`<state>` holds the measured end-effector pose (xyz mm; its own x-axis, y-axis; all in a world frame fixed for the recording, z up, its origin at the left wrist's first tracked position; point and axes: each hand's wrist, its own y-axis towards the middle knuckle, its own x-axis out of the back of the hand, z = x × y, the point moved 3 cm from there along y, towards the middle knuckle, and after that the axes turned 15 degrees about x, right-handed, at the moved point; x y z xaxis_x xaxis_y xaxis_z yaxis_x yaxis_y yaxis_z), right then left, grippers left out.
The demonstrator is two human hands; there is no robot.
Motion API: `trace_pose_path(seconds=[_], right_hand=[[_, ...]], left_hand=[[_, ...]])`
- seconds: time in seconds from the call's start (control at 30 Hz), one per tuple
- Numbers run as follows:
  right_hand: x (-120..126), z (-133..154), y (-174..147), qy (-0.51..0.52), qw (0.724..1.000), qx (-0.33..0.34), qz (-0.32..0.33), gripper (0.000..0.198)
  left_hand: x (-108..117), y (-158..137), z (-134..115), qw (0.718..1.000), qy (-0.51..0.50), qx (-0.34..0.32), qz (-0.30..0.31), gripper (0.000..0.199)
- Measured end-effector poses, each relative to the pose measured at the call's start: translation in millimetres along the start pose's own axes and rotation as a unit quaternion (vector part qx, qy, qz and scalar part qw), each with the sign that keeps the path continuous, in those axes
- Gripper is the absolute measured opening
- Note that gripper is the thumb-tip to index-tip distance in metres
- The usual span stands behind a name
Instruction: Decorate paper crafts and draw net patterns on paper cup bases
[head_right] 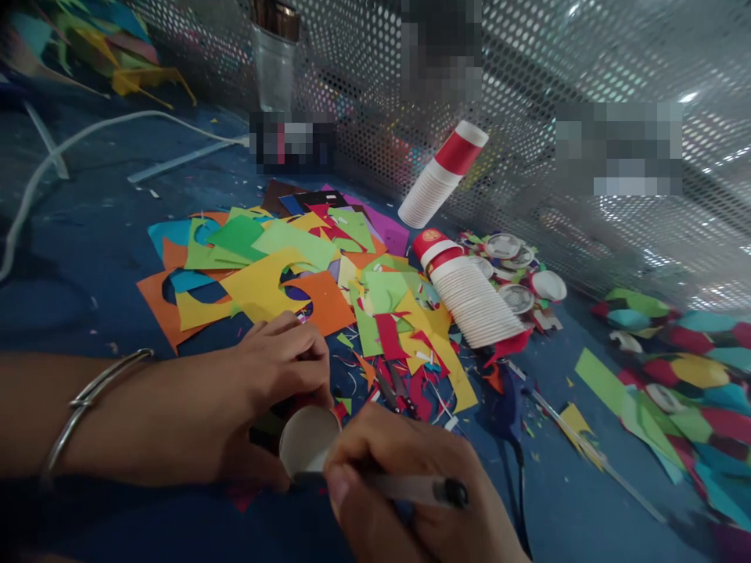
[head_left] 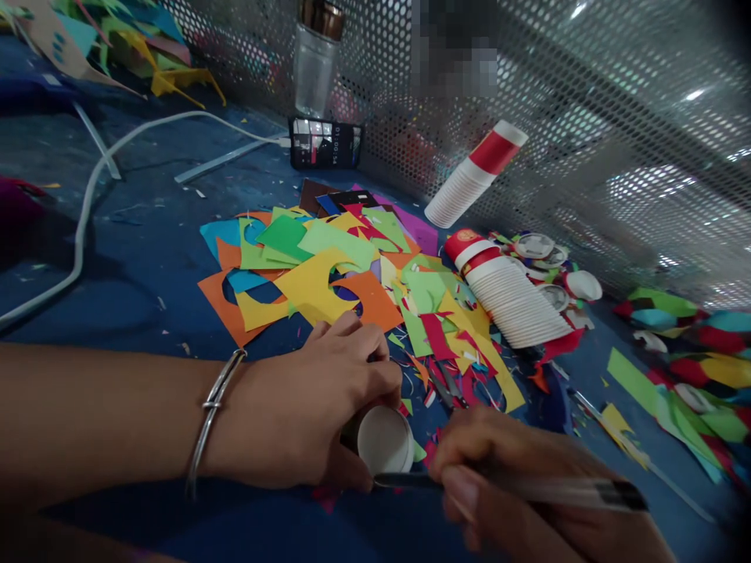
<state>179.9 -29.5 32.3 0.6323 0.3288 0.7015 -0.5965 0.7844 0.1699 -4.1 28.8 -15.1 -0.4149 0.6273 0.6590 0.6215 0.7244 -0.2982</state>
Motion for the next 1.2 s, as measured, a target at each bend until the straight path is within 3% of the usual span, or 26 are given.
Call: trace_pose_path(seconds=[0.4, 0.63, 0.8, 1.03, 1.2], right_hand=[[-3.6, 1.2, 8.3, -0.045, 0.995, 0.061, -0.061, 0.014], [0.4, -5.8, -2.2, 0.056, 0.998, -0.018, 0.027, 0.024], [12.1, -8.4, -3.5, 0.014, 0.997, -0.064, 0.047, 0.028], [12.7, 12.0, 32.4, -0.103, 0.990, 0.021, 0.097, 0.027], [7.8, 14.5, 35.5, -0.161, 0.982, 0.074, 0.069, 0.027]], left_hand=[[-0.6, 2.4, 0.9, 1.000, 0.007, -0.014, -0.005, 0.044], [-2.1, 3.1, 2.9, 0.999, 0.025, -0.015, -0.019, 0.047], [-0.6, 0.6, 2.0, 0.999, 0.022, -0.019, -0.019, 0.046], [-3.4, 1.9, 5.2, 0.998, -0.002, -0.050, -0.043, 0.045], [-7.2, 7.2, 7.2, 0.996, 0.010, -0.064, -0.059, 0.050]])
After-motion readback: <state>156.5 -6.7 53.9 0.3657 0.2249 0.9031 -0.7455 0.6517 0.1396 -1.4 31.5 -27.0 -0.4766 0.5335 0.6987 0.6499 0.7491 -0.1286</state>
